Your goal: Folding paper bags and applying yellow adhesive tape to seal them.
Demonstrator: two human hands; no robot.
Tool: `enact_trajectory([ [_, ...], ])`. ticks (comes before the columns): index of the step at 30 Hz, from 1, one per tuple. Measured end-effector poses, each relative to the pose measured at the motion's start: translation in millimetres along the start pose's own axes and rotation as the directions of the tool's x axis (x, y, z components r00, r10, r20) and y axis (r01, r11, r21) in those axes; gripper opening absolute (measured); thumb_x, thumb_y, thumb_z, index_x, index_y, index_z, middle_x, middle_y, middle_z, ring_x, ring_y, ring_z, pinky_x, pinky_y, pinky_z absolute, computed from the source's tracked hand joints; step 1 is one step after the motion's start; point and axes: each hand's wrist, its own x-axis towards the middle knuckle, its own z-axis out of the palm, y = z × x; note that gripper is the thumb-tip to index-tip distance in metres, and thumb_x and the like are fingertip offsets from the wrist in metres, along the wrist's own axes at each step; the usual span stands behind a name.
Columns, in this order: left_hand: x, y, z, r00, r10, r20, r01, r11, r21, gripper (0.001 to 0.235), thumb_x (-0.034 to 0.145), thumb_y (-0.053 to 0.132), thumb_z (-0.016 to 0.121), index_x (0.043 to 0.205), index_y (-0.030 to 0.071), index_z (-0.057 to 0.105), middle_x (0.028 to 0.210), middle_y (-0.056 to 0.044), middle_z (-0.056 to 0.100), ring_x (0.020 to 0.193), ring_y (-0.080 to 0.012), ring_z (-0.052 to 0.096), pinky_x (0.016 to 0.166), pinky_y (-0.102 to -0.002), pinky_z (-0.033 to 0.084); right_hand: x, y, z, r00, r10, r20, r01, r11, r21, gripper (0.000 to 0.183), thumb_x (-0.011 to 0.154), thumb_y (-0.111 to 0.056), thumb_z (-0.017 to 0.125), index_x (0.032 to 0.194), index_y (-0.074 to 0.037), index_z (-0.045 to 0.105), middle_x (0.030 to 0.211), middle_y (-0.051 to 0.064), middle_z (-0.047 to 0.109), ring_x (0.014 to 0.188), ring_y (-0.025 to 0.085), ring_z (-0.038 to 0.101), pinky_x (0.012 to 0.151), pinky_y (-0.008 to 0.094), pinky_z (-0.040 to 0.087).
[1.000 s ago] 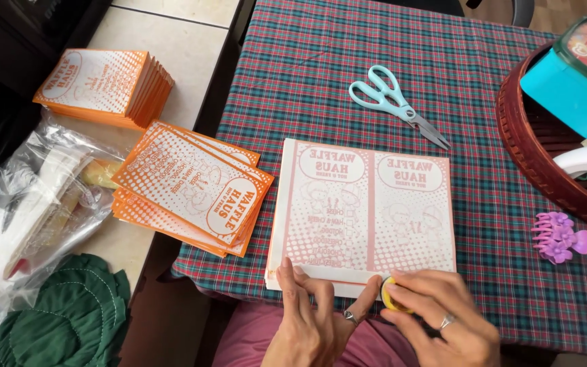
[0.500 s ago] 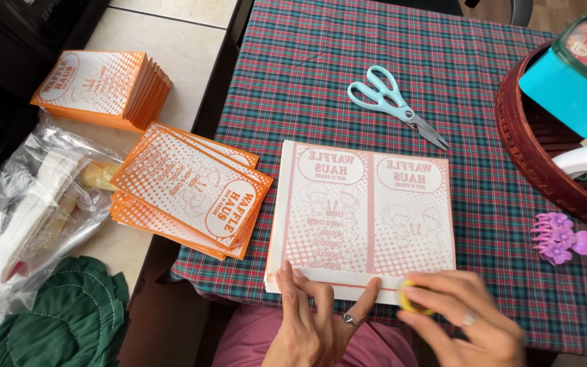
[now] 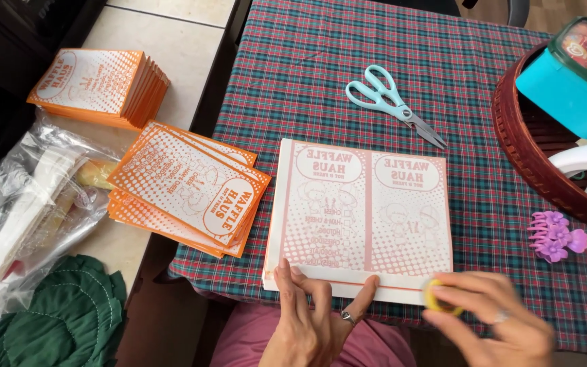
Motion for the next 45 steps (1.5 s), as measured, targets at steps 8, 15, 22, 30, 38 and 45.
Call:
enact_trajectory([
  [8,-0.4,2.7,-1.5,0.999,-0.017,0.040,0.018,1.000,-0.009,0.066,0.101,0.002,0.024,0.165,0.019,0.022,0.084,-0.036,0.053,0.089,-0.0564,0.059,0.102,-0.071,0.046,15.4,-24.0,27.8,1.000,-0.022,0.014,0.022,0.998,0.051,0.024,0.075,-0.011,0.083,0.097,-0.005,0.078,0.104,0.006,0.077,0.097,0.020,0.074,0.087,0.029,0.060],
  [15,0.8,-1.0,-3.2,0.999,-0.006,0.052,0.008,1.000,-0.029,0.070,0.098,-0.004,0.024,0.164,0.019,0.027,0.082,-0.036,0.053,0.089,-0.0560,0.059,0.099,-0.074,0.046,-1.4,9.8,-11.1,0.997,0.071,-0.028,-0.073,0.995,-0.070,0.029,0.069,-0.007,0.086,0.095,-0.002,0.076,0.103,0.012,0.078,0.093,0.020,0.074,0.088,0.029,0.055],
  [22,-0.3,1.0,-5.0,0.998,0.003,0.062,-0.001,1.000,-0.031,0.067,0.100,0.004,0.026,0.165,0.021,0.028,0.086,-0.037,0.053,0.089,-0.0554,0.057,0.102,-0.073,0.044,16.1,-17.1,19.2,0.997,-0.075,0.001,0.075,0.996,0.040,0.026,0.074,-0.011,0.085,0.097,-0.005,0.075,0.104,0.010,0.077,0.095,0.022,0.075,0.087,0.030,0.059],
  [30,-2.5,1.8,-4.2,0.998,-0.010,0.056,0.014,0.998,-0.066,0.068,0.099,0.005,0.029,0.165,0.021,0.032,0.089,-0.035,0.055,0.083,-0.0537,0.059,0.107,-0.074,0.039,1.7,-7.9,-1.5,0.980,0.183,-0.074,-0.194,0.962,-0.191,0.018,0.078,-0.004,0.081,0.095,0.001,0.077,0.105,0.015,0.077,0.099,0.026,0.073,0.089,0.036,0.057],
  [38,-2.7,3.5,-3.1,0.998,-0.020,0.060,0.025,0.996,-0.082,0.063,0.103,0.006,0.026,0.164,0.021,0.032,0.092,-0.036,0.055,0.085,-0.0557,0.059,0.108,-0.074,0.038,-1.7,6.3,0.3,1.000,-0.026,0.005,0.026,0.996,-0.080,0.024,0.073,-0.012,0.084,0.095,-0.006,0.077,0.103,0.009,0.077,0.096,0.021,0.073,0.092,0.032,0.053],
  [45,-0.7,0.1,-6.6,0.998,-0.028,0.058,0.032,0.997,-0.077,0.066,0.103,0.003,0.028,0.165,0.024,0.030,0.086,-0.032,0.054,0.074,-0.0495,0.059,0.109,-0.072,0.039,6.3,-7.2,7.4,0.998,-0.007,-0.068,0.001,0.996,-0.090,0.021,0.073,-0.005,0.085,0.091,-0.001,0.075,0.100,0.014,0.076,0.093,0.023,0.073,0.087,0.032,0.055],
])
